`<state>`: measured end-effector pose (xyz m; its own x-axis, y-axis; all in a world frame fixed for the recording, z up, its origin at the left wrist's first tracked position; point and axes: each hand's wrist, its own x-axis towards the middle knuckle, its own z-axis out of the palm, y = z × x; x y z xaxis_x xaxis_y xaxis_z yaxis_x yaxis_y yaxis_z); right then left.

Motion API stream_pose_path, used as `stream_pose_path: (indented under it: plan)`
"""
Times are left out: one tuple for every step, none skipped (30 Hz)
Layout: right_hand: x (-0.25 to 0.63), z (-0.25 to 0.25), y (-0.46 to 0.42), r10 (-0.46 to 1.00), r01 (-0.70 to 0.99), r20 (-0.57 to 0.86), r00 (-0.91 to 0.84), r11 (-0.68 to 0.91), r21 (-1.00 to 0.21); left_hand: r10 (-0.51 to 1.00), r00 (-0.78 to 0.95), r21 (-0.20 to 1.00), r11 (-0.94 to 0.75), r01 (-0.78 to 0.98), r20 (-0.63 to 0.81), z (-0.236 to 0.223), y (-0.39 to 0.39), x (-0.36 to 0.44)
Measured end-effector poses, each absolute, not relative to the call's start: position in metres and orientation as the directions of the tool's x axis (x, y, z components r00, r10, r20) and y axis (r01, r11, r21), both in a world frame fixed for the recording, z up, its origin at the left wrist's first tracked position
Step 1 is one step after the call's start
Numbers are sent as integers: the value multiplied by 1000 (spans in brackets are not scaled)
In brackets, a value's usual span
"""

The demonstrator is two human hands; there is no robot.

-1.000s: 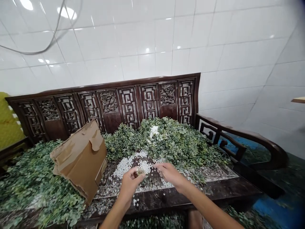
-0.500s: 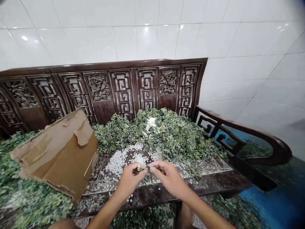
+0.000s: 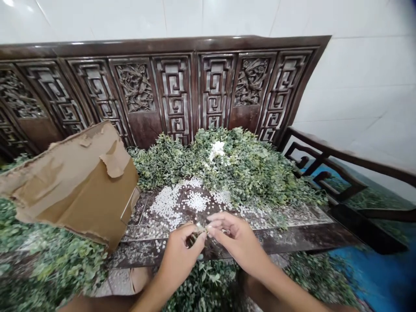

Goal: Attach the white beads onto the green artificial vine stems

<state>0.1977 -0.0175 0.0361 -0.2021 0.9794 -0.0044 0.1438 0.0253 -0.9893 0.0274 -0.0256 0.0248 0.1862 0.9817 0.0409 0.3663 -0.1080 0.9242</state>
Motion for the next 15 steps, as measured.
stream_pose_path:
  plan:
    - [195,36,-17,979,159,-2,-205,31,-987,981,185,917,-126,379,58,24,-25,26]
    - [193,36,-16,978,184,7,-209,47,-982,981,181,908,-138,395,71,24,-25,25]
    - [191,36,-15,975,216,25,-219,74,-974,982,173,899,-144,413,77,23,-25,23]
    - [190,35,-14,972,250,47,-229,105,-963,983,164,892,-145,428,81,22,-25,22]
    - [188,35,-13,969,278,68,-236,134,-951,984,157,887,-143,439,81,21,-25,21]
    - [187,35,-12,968,296,85,-237,155,-942,985,151,885,-141,444,81,20,-25,20]
    - [186,34,-11,966,305,96,-241,170,-937,986,146,884,-138,446,80,19,-25,19]
    - [184,34,-10,964,307,101,-247,177,-935,986,144,885,-136,445,79,19,-25,18]
    - [183,34,-10,963,307,99,-252,176,-935,987,142,886,-132,444,75,18,-25,17]
    - [183,34,-9,962,305,92,-256,171,-937,987,143,887,-127,443,70,17,-25,16]
    - [182,35,-9,962,305,81,-262,162,-938,988,142,887,-121,445,64,17,-25,15]
    - [181,35,-8,961,309,66,-268,150,-939,989,140,885,-114,451,56,17,-25,15]
    - [181,35,-8,961,313,49,-273,137,-940,990,134,882,-105,459,48,17,-24,14]
    - [181,36,-8,960,314,34,-278,124,-941,991,125,878,-95,469,41,17,-24,13]
    - [181,36,-8,958,312,23,-287,116,-943,993,114,873,-87,480,36,17,-24,13]
